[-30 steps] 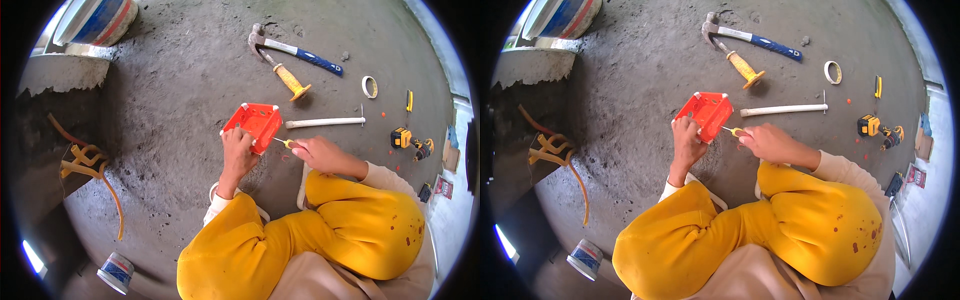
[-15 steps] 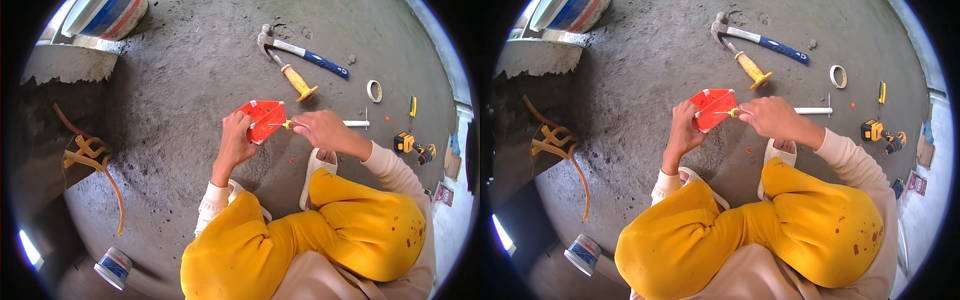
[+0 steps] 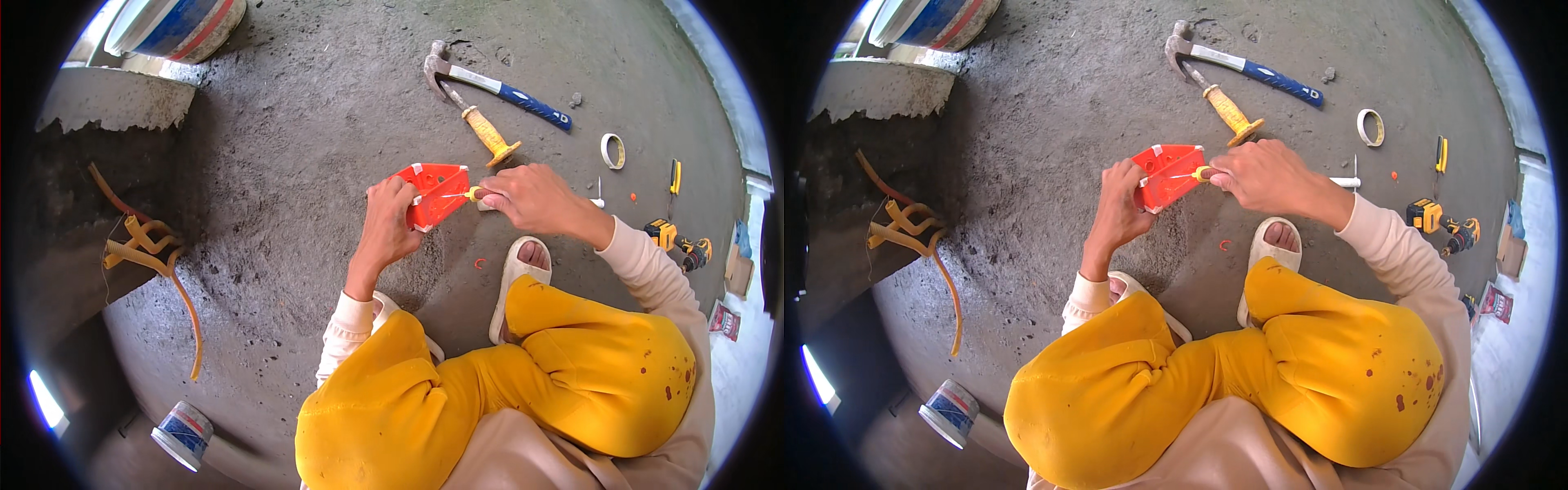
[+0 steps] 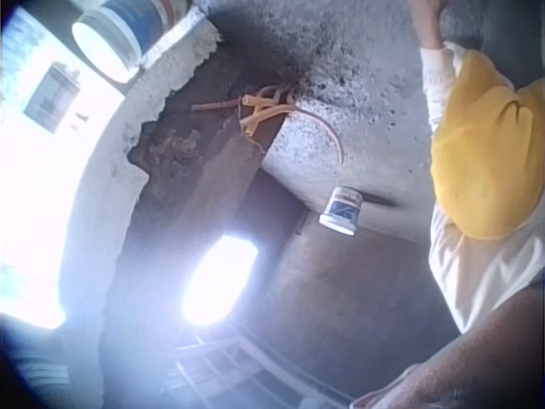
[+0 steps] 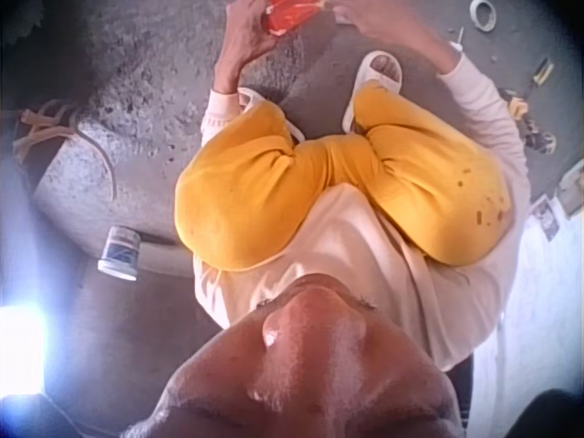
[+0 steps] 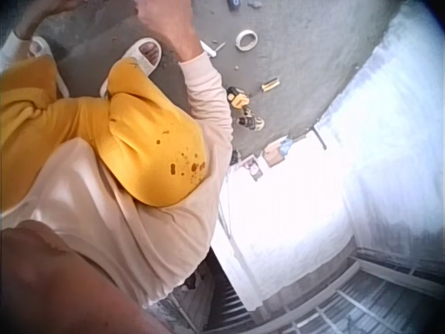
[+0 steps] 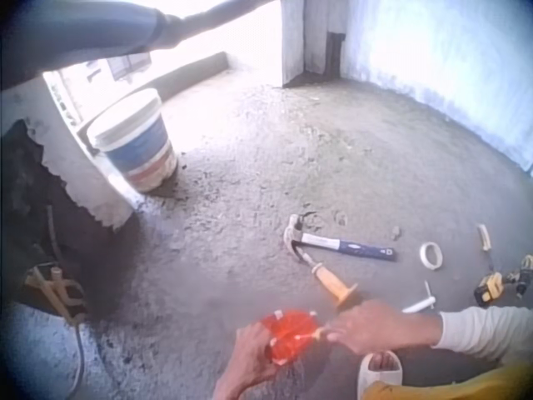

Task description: The person prepares a red plastic electrical junction box by using a knife and pliers to remove knockouts and trim edges, then attempts to fit the box into a recessed space in a concrete wall containing orange conduits.

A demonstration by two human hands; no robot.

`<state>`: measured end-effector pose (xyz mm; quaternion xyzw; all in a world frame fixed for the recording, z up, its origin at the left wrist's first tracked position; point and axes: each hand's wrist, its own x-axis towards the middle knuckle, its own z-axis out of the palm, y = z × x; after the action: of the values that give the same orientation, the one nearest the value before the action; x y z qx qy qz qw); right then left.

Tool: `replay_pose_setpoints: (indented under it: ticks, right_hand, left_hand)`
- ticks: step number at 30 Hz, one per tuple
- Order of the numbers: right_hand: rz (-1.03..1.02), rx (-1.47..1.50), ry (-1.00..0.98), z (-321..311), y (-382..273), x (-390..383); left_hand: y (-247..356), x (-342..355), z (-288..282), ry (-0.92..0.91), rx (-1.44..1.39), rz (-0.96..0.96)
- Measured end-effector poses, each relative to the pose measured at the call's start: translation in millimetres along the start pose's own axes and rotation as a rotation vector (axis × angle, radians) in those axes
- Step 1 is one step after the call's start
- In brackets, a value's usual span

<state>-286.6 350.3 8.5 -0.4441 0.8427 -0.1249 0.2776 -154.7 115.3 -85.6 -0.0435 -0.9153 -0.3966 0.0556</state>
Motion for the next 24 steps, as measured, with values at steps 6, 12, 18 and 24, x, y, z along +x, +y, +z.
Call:
replay_pose_setpoints:
  ticks: [6,12,18,24]
  right_hand:
    - [0.007,-0.017,0.001,-4.0,0.3,-0.5]
    - [0.017,-0.022,-0.007,-4.2,0.6,0.4]
    - [-0.004,0.009,0.009,-3.3,1.4,0.4]
    - [0.006,0.006,0.007,-2.2,1.6,1.0]
  left_hand:
    - [2.6,3.3,-0.4,0.000,-0.014,0.000]
    - [3.8,4.4,-2.4,0.003,-0.020,0.000]
    - [-0.2,3.3,-1.0,-0.010,-0.007,-0.005]
    - [-1.1,3.7,-0.9,-0.009,-0.015,-0.002]
